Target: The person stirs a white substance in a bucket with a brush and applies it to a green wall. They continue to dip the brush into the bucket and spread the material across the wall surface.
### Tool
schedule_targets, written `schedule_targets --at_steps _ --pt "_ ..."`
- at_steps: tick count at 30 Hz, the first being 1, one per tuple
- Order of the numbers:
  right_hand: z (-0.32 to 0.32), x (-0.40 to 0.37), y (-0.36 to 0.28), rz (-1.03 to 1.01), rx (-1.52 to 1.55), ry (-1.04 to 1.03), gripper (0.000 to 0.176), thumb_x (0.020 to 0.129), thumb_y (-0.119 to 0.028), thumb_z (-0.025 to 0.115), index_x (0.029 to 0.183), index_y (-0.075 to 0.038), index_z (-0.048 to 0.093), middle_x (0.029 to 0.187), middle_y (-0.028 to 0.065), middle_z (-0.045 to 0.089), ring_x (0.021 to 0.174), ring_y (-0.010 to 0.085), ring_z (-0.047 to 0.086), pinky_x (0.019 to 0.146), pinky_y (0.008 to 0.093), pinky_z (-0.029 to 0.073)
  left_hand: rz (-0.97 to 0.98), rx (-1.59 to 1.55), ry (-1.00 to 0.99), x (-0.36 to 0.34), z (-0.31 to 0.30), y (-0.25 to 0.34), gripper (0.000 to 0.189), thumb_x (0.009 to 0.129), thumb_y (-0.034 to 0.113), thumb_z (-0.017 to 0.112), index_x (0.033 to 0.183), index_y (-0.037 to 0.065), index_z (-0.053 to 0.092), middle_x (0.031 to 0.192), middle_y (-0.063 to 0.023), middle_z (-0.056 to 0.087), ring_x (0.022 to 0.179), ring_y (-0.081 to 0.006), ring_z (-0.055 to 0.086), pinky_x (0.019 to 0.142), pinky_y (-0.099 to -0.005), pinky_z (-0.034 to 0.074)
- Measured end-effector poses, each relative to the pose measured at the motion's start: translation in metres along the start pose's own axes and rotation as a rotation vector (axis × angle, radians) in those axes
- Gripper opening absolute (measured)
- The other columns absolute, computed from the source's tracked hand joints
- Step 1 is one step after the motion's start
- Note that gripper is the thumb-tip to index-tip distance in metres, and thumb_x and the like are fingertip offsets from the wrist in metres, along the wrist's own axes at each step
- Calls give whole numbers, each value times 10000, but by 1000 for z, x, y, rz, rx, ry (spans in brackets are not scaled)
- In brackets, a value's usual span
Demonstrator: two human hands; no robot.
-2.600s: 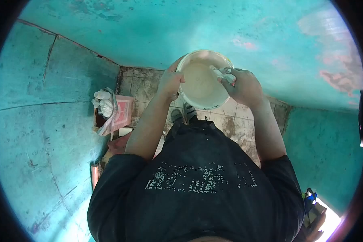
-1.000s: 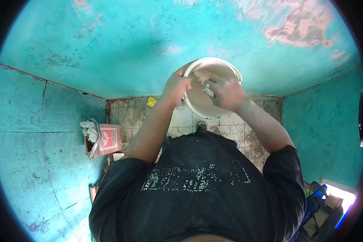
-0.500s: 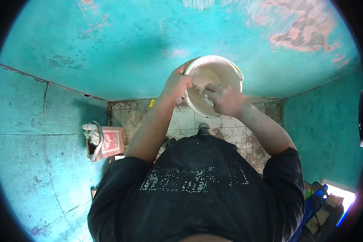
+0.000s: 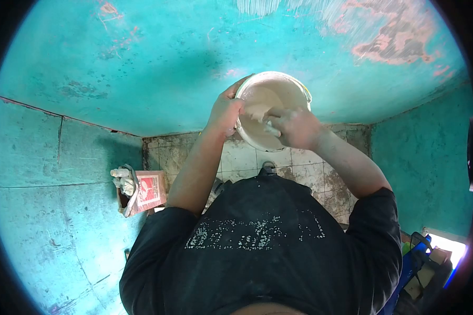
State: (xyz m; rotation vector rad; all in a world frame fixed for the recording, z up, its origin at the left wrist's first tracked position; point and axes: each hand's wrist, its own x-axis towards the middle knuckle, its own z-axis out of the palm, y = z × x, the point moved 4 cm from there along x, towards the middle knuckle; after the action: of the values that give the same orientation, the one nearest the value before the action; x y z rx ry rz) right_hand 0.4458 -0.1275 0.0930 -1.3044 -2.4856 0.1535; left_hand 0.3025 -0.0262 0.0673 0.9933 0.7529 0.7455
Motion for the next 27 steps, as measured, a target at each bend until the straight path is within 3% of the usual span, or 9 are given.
schedule_targets --at_steps 2,6,8,9,11,17,24,27 --pt "-11 2 11 102 -109 114 281 711 -114 723 989 -91 680 1006 65 666 823 271 681 699 391 561 29 -5 -11 4 -5 -2 776 615 -61 409 1373 26 554 1195 -106 643 977 -164 613 772 -261 496" --pt "-14 8 26 201 -121 116 260 733 -122 729 987 -86 687 1020 83 675 841 286 680 714 395 559 32 -3 -23 12 -10 -6 781 616 -61 411 1379 32 551 1209 -103 638 989 -152 605 758 -240 484" --pt "-10 5 26 252 -74 77 239 764 -138 732 993 -78 695 998 103 678 847 299 675 704 399 553 1 35 1 13 -11 -5 776 629 -53 402 1394 7 522 1273 -111 613 1099 -181 611 911 -269 491" --pt "-11 3 27 251 -73 75 239 764 -138 732 993 -78 695 998 103 678 847 299 675 704 399 553 0 34 3 15 -12 -5 776 629 -53 402 1394 7 522 1273 -111 613 1099 -181 611 911 -269 491" --pt "-14 -3 29 262 93 -4 229 786 -146 736 1000 -73 700 991 109 685 806 315 678 682 403 551 41 3 -21 17 -15 -7 790 619 -60 413 1392 40 543 1230 -89 631 1007 -131 594 757 -213 469" --pt "-42 0 22 281 85 136 218 776 -112 743 984 -66 700 982 108 688 718 332 677 656 413 554 63 -28 -50 12 -10 10 797 626 -65 400 1401 56 539 1240 -73 627 1015 -122 589 762 -205 464" --pt "-30 0 8 139 24 49 223 768 -115 744 979 -65 689 973 96 688 720 321 680 642 400 559 80 -40 -42 20 -11 10 785 633 -56 394 1394 60 549 1235 -61 630 1015 -116 581 764 -192 452" --pt "-47 5 8 179 25 171 244 747 -93 689 991 -84 692 902 81 657 732 295 676 634 424 553 96 -37 -54 14 -7 17 775 641 -57 397 1390 65 554 1235 -50 632 1000 -109 581 752 -192 449"
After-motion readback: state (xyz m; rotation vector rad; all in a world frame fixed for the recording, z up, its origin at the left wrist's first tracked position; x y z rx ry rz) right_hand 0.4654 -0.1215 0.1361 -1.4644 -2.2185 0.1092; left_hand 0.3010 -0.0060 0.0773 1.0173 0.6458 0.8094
